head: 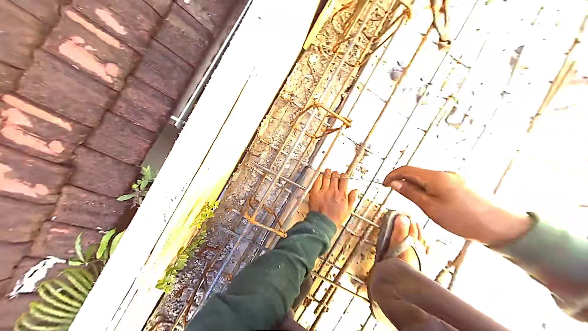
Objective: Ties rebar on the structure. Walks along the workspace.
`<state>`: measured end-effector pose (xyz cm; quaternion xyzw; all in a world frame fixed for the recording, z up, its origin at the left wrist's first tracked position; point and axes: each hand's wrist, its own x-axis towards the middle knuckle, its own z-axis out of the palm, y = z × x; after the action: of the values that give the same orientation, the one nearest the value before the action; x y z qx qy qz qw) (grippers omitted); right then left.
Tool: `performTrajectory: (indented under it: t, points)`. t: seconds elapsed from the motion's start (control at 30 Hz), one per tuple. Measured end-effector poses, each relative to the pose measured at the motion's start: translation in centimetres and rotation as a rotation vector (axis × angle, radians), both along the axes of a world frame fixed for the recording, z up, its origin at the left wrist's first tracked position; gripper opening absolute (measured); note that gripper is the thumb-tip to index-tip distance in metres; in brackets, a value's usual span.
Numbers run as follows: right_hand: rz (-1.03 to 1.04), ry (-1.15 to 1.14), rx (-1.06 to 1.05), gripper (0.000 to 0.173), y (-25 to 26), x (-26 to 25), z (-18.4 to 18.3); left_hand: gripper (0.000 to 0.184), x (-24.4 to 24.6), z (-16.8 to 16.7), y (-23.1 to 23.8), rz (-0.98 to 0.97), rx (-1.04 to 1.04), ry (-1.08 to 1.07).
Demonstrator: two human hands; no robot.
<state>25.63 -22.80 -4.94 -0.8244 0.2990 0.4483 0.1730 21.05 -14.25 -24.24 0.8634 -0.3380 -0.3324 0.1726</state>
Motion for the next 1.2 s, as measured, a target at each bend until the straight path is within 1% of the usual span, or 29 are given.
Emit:
performTrajectory:
  t: [0.03,0.07,0.1,0.13,0.17,0.2,0.23,0.27,0.3,0.33,0.4,0.47,0.53,0.63,0.7,0.77,0.87,0.93,1.0,1.1,1.2]
  points:
    - [0.022,-0.024,0.033,0.026,-0.7,0.1,-1.1,0.051,-1.3,-3.3,-0.2,0.090,-0.144,-0.105]
    - [0.060,-0.066,0.079,0.025,-1.9,-0.3,-2.5,0.049,-1.4,-3.9,0.0,0.117,-0.169,-0.056]
    - [0.115,-0.152,0.133,0.022,-3.7,-1.5,-4.5,0.046,-1.2,-3.2,0.4,0.130,-0.156,0.037]
    - [0.183,-0.299,0.183,0.018,-6.1,-3.5,-7.5,0.042,-0.9,-2.2,1.1,0.152,-0.147,0.102]
    - [0.218,-0.421,0.224,0.016,-8.1,-4.9,-10.0,0.038,-0.8,-1.1,2.0,0.189,-0.146,0.118]
    - [0.224,-0.471,0.255,0.017,-9.4,-5.7,-11.6,0.035,-0.6,0.1,3.1,0.229,-0.122,0.148]
    - [0.206,-0.474,0.284,0.018,-10.3,-6.0,-12.6,0.034,-0.3,1.3,4.3,0.286,-0.073,0.220]
    - [0.175,-0.461,0.314,0.020,-10.9,-6.1,-13.3,0.037,0.1,2.1,5.5,0.364,0.001,0.340]
    - [0.151,-0.459,0.347,0.021,-11.3,-6.2,-14.0,0.040,0.2,2.5,6.4,0.469,0.055,0.453]
    - [0.128,-0.459,0.381,0.021,-11.6,-6.3,-14.7,0.042,0.1,2.4,7.0,0.572,0.085,0.515]
    - [0.094,-0.445,0.439,0.023,-11.6,-6.3,-16.1,0.044,-0.2,1.7,6.8,0.719,0.097,0.456]
    - [0.105,-0.403,0.469,0.025,-11.1,-6.1,-16.7,0.041,-0.1,0.7,5.9,0.876,0.086,0.339]
    - [0.164,-0.340,0.469,0.026,-10.2,-5.9,-16.9,0.033,-0.2,-0.4,5.3,1.041,0.063,0.245]
    - [0.293,-0.195,0.442,0.030,-9.4,-5.1,-16.4,0.025,-0.8,-1.5,4.7,1.215,0.039,0.163]
    - [0.360,-0.180,0.411,0.029,-8.8,-4.7,-16.4,0.020,-0.8,-2.0,4.5,1.325,0.012,0.118]
    - [0.404,-0.193,0.376,0.029,-8.1,-4.2,-16.4,0.026,-0.5,-2.1,4.1,1.410,0.003,0.088]
    - [0.452,-0.188,0.357,0.031,-6.3,-3.4,-16.9,0.052,0.3,-1.9,4.2,1.480,0.070,0.127]
    - [0.426,-0.139,0.399,0.030,-5.0,-2.7,-17.6,0.058,0.9,-1.7,4.5,1.492,0.133,0.197]
    - [0.343,-0.143,0.473,0.029,-4.7,-2.0,-18.8,0.057,1.4,-1.5,4.9,1.486,0.147,0.290]
    - [0.191,-0.215,0.642,0.030,-6.5,-1.5,-21.5,0.061,1.9,-1.2,5.7,1.512,0.029,0.431]
    - [0.073,-0.229,0.749,0.026,-7.7,-1.5,-23.1,0.064,2.0,-1.1,5.7,1.565,-0.066,0.456]
